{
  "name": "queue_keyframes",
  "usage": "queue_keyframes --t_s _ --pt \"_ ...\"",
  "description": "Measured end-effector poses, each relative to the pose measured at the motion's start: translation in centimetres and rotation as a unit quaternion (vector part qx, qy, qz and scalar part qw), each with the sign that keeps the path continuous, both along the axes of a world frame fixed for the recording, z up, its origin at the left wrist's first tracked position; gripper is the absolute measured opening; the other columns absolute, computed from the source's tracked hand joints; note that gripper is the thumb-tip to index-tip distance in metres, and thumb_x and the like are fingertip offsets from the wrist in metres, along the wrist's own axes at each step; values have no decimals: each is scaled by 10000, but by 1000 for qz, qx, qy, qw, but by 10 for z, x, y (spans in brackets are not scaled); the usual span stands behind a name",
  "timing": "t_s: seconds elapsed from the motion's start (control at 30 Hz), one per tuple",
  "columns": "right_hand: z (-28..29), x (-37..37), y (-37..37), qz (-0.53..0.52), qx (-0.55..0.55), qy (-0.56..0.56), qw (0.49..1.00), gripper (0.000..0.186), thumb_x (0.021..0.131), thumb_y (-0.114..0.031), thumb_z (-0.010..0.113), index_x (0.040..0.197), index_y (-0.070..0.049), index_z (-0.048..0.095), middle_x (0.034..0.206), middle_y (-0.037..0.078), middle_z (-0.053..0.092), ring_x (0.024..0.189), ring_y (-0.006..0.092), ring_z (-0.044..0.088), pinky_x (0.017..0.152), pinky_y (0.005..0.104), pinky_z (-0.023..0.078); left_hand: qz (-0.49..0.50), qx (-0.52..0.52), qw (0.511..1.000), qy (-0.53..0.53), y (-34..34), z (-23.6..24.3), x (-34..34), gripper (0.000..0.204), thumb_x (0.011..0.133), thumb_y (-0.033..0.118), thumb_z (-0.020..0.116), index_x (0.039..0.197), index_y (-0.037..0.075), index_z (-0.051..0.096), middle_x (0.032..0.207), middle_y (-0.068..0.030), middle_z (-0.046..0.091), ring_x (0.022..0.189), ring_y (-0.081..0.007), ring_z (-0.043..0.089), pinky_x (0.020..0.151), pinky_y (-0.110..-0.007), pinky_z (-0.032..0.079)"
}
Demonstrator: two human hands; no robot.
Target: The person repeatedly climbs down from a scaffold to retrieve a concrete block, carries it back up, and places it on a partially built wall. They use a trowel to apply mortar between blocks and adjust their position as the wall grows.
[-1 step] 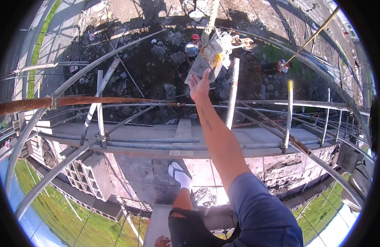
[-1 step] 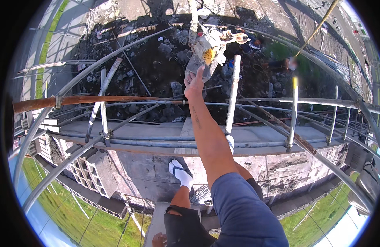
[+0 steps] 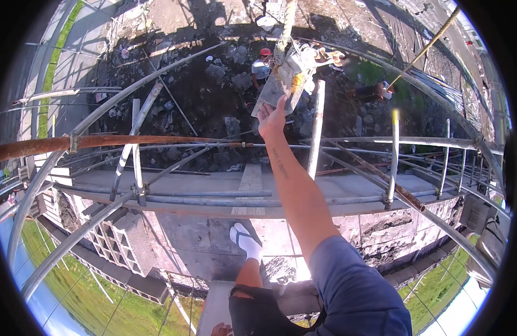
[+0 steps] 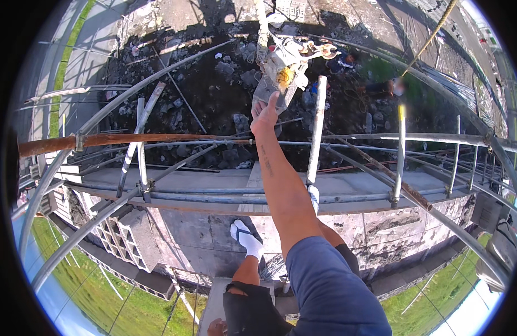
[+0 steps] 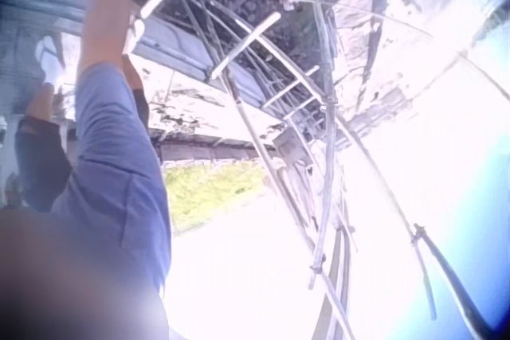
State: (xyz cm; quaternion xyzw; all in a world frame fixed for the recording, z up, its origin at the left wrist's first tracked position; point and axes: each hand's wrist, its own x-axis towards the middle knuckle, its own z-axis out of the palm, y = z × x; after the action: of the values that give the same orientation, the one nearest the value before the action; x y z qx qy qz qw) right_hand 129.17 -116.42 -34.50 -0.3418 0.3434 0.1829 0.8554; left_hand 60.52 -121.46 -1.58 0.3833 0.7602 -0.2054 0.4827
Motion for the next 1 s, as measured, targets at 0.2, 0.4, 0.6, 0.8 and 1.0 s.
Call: queue_keyframes --t_s 0.2,0.4,0.6,0.8,1.0 --pt "-31 29 -8 -118 -15 -3 993 622 864 -440 594 1315 -71 378 1283 107 451 1168 275 427 1029 427 275 -48 15 999 7 10 -5 24 403 891 264 515 1239 59 512 1081 -129 597 949 -257 590 808 -405 510" --pt "-14 43 -34 -49 46 -6 998 436 836 -237 671 1139 -30 438 1096 136 507 1035 287 510 979 449 369 -45 51 997 -30 32 -33 41 390 889 258 523 1222 55 519 1070 -131 601 952 -265 594 804 -415 509" --pt "117 33 -78 67 -6 -26 997 325 826 -196 663 1065 -52 497 889 84 552 950 276 540 909 421 382 -154 177 931 -279 80 -58 224 388 848 67 580 1187 -71 448 1002 -118 585 924 -148 560 787 -259 449" --pt "302 -9 -115 237 -66 -118 962 277 838 -164 628 1075 -64 527 891 52 580 793 201 580 730 350 455 -306 414 693 -505 100 48 534 910 685 264 800 1353 -65 277 1350 -254 363 1269 -340 373 1048 -389 302" --pt "430 -64 -152 310 -82 -158 934 347 834 -125 620 1147 -17 516 1034 63 596 859 153 581 763 297 450 -260 392 704 -533 79 191 595 969 661 370 770 1351 -73 253 1285 -257 395 1188 -341 428 1002 -386 352"
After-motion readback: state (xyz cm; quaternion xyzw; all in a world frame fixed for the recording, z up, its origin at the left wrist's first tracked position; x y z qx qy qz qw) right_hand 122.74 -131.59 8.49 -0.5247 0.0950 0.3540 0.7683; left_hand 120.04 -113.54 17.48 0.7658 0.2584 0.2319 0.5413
